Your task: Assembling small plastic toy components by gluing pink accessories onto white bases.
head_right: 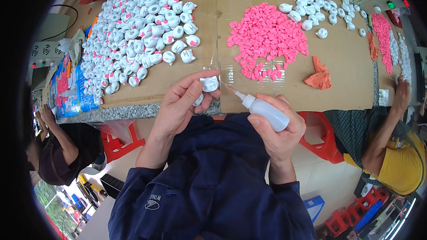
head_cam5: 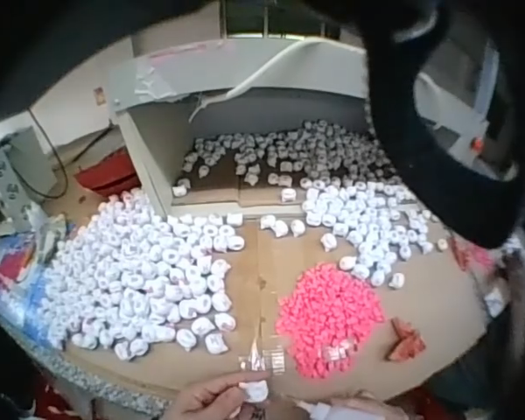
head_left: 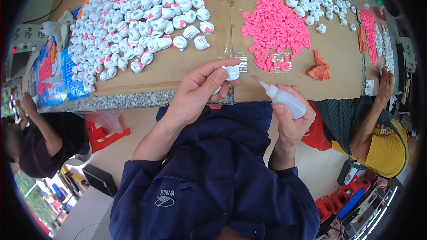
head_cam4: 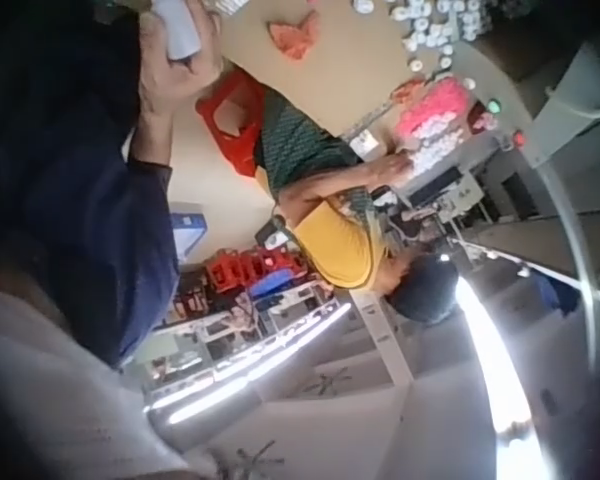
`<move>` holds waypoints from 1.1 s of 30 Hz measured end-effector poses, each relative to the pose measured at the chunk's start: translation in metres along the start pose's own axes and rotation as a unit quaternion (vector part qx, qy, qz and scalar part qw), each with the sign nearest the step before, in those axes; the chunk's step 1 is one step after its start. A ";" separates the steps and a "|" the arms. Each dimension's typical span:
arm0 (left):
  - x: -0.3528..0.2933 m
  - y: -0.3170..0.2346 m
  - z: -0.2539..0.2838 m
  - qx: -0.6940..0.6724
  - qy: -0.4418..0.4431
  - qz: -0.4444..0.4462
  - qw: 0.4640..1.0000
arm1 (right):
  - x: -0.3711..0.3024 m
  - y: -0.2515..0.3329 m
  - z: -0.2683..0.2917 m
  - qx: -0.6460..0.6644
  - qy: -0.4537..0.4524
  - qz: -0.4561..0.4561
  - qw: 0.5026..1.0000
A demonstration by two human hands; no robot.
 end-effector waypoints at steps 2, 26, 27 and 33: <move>-0.003 -0.001 0.000 -0.005 -0.002 0.004 1.000 | 0.000 0.000 0.000 0.001 -0.001 -0.003 1.000; -0.017 0.003 0.001 0.033 -0.023 0.017 0.999 | 0.017 -0.020 -0.021 -0.043 0.021 0.046 0.998; -0.017 0.002 0.000 0.041 -0.015 0.022 0.999 | 0.017 -0.022 -0.024 -0.056 0.017 0.037 0.998; -0.020 -0.001 0.000 0.038 -0.008 0.010 0.999 | 0.014 -0.010 -0.010 -0.079 -0.068 0.042 0.994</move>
Point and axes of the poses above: each hand's wrist, its own x-axis towards the middle knuckle, its own z-axis out of the back of the hand, y = z × x, the point moved 2 cm from there along x, towards the middle knuckle, and after that the axes turned 8 degrees about -z, right-handed, at the moved point
